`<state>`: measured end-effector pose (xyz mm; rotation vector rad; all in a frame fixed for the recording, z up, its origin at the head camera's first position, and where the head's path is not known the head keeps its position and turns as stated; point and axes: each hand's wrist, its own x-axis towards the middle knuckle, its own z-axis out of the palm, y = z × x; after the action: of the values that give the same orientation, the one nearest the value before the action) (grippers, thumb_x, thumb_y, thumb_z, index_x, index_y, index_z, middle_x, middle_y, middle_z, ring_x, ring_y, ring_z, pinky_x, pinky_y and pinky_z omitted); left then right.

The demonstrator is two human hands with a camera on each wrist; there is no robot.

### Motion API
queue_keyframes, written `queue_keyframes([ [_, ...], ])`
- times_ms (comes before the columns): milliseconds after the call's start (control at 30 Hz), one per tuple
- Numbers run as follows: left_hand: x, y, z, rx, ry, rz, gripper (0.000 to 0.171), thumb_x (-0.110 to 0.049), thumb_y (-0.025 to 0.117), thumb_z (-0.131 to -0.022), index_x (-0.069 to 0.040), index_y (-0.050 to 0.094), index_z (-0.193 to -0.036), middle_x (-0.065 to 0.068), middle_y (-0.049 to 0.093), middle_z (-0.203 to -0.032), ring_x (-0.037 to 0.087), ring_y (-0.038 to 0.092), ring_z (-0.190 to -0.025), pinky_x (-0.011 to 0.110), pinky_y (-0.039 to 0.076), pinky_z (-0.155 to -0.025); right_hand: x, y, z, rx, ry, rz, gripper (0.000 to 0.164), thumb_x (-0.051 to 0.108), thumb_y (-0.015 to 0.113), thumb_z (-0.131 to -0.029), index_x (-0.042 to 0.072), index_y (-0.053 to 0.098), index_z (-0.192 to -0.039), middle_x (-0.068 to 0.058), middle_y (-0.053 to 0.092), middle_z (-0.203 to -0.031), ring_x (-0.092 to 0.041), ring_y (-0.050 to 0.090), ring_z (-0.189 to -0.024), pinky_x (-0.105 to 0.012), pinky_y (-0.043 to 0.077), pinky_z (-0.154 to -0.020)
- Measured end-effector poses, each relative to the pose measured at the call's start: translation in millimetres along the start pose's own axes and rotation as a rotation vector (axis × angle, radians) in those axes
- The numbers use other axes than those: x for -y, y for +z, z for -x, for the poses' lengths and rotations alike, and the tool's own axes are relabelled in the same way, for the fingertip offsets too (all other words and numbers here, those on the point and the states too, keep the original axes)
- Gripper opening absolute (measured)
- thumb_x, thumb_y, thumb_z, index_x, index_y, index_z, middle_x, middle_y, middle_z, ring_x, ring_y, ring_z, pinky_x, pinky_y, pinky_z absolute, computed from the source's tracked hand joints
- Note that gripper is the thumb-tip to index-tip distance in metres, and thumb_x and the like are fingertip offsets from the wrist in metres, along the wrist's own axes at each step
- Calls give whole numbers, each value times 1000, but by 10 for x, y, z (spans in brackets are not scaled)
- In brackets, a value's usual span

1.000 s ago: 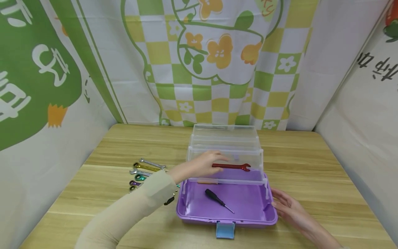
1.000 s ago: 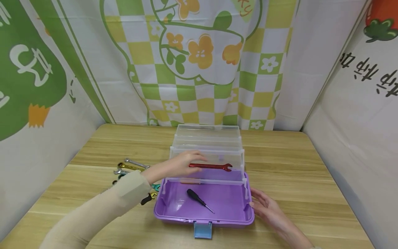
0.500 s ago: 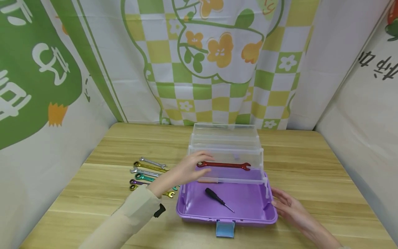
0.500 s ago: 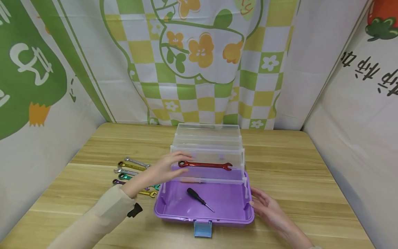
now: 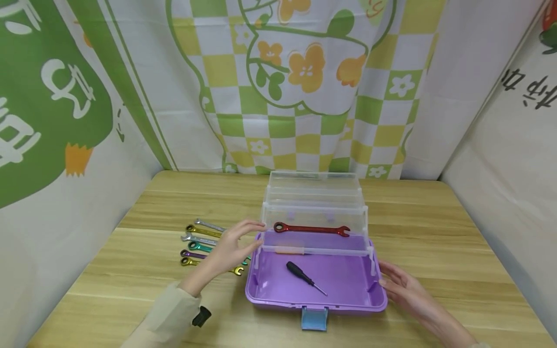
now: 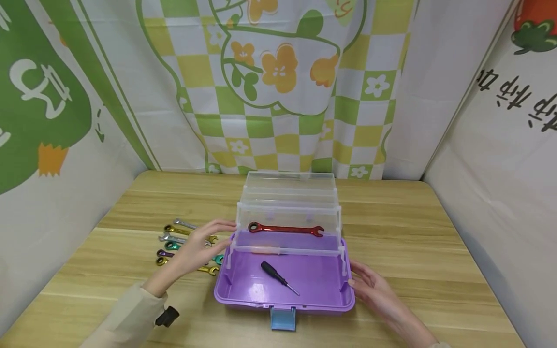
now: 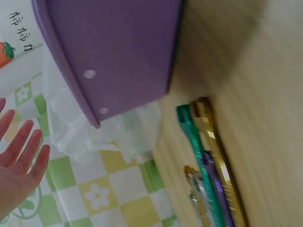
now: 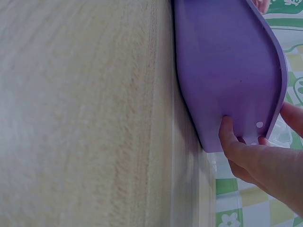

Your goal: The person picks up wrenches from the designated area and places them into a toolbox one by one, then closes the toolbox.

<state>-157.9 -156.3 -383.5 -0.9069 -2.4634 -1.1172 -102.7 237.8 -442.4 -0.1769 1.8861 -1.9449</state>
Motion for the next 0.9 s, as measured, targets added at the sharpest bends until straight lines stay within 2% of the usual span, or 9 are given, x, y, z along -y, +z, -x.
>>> queue_keyframes([
  [233, 164, -42, 254, 3, -72, -27, 28, -6, 66, -76, -4, 61, -103, 9, 58, -110, 26, 52, -104, 45, 42, -88, -2, 1, -5, -1, -20, -4, 66, 9, 47, -90, -12, 3, -134, -33, 1, -139, 4, 48, -104, -21, 41, -88],
  [367, 235, -66, 364, 1, -77, -58, 27, -7, 67, -76, -4, 61, -102, 10, 58, -110, 29, 52, -104, 47, 41, -87, 0, 0, 0, -4, -17, -4, 66, 10, 47, -90, -12, 3, -134, -33, 1, -139, 4, 48, -103, -21, 41, -88],
  [700, 389, -155, 587, -7, -74, -159, 30, -2, 70, -69, -4, 62, -98, 12, 60, -103, 29, 55, -96, 47, 44, -81, 2, -8, -5, 8, -14, -1, 66, 9, 47, -90, -12, 3, -135, -32, 1, -139, 4, 48, -104, -22, 40, -89],
  [900, 465, -218, 692, 24, -138, -184, 30, 0, 70, -69, -4, 62, -98, 14, 59, -105, 32, 55, -97, 49, 44, -81, 1, -5, -3, -1, -4, -1, 66, 10, 47, -90, -11, 3, -135, -31, 1, -139, 4, 48, -104, -22, 40, -89],
])
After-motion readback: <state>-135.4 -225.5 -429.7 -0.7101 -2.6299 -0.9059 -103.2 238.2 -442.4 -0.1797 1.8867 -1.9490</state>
